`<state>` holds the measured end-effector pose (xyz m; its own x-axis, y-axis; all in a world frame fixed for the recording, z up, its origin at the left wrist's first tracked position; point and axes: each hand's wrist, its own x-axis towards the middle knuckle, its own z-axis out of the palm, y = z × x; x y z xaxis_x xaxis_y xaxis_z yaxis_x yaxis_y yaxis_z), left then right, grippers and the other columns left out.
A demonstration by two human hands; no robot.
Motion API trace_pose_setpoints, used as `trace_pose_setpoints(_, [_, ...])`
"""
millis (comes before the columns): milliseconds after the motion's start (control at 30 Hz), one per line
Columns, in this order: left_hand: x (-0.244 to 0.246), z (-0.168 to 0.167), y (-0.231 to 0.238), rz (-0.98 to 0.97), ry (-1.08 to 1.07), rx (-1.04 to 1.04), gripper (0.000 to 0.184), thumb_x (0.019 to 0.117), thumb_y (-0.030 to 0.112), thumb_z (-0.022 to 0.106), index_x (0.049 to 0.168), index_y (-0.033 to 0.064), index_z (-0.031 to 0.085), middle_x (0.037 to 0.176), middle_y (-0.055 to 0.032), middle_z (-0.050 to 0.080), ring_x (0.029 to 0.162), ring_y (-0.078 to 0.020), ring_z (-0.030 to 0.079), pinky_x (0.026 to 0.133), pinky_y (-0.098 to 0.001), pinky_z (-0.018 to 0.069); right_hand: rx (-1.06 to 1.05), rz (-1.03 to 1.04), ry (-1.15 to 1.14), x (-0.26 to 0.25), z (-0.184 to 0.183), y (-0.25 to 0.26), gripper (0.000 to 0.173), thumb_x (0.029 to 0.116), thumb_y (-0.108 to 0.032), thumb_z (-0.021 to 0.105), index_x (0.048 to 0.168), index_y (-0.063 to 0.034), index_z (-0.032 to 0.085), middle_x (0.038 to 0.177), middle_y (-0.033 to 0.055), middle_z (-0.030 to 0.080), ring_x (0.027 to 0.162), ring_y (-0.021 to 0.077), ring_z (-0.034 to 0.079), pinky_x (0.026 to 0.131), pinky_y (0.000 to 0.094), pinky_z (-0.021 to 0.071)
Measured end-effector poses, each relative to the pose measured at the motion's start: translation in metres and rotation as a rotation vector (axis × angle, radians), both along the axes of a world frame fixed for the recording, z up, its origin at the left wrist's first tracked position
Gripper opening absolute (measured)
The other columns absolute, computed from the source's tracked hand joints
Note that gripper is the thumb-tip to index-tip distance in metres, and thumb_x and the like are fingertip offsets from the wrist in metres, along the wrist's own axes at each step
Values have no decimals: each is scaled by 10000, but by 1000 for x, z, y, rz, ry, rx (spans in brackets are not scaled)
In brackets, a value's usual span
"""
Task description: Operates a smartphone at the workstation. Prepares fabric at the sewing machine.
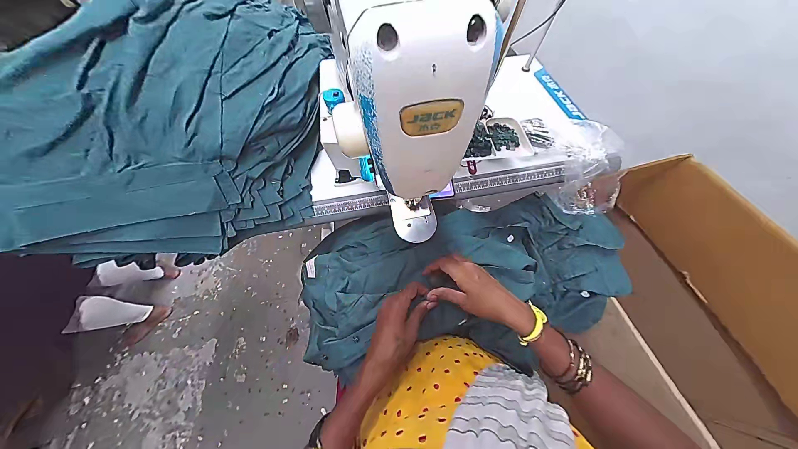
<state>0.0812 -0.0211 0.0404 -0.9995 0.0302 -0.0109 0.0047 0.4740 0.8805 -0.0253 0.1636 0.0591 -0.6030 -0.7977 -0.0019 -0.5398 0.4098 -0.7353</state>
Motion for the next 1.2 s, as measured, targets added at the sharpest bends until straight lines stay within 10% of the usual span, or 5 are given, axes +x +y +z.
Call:
trace_pose_setpoints(133, [0,34,-39,-16,51,225,207,1025,131,539,1064,-2,692,995,-1,693,900,-3,633,849,-231,530,-267,47,-108,-5,19,0,303,992,-317,672,1047,-19,684,742,10,624,634,13,530,613,180,438])
trace_pose_setpoints(433, [11,112,-167,158,268,114,201,999,480,589,1041,343,731,935,211,705,785,83,647,676,-104,539,-566,-137,-210,-43,83,73,170,991,-326,668,1147,-257,671,744,-202,596,636,-108,531,587,97,465])
trace_pose_setpoints(567, [-12,69,-126,47,180,133,159,965,390,654,966,263,749,959,160,724,883,52,663,797,-160,558,-386,-618,20,-84,76,97,134,974,-160,641,1102,-123,661,684,-73,561,558,25,518,540,218,475])
trace_pose_setpoints(733, [-46,41,-59,-102,243,-21,280,985,362,625,945,111,744,920,42,713,885,7,650,818,-210,546,-67,-638,487,-130,34,46,187,1002,-109,625,1106,-45,767,1016,170,729,908,328,716,808,555,576])
trace_pose_setpoints(1200, [5,30,-125,57,53,69,256,982,382,631,1023,138,696,839,136,679,737,80,618,668,-106,518,-173,-576,500,-160,47,10,184,983,-71,617,1079,46,721,1023,218,727,950,345,714,878,516,546])
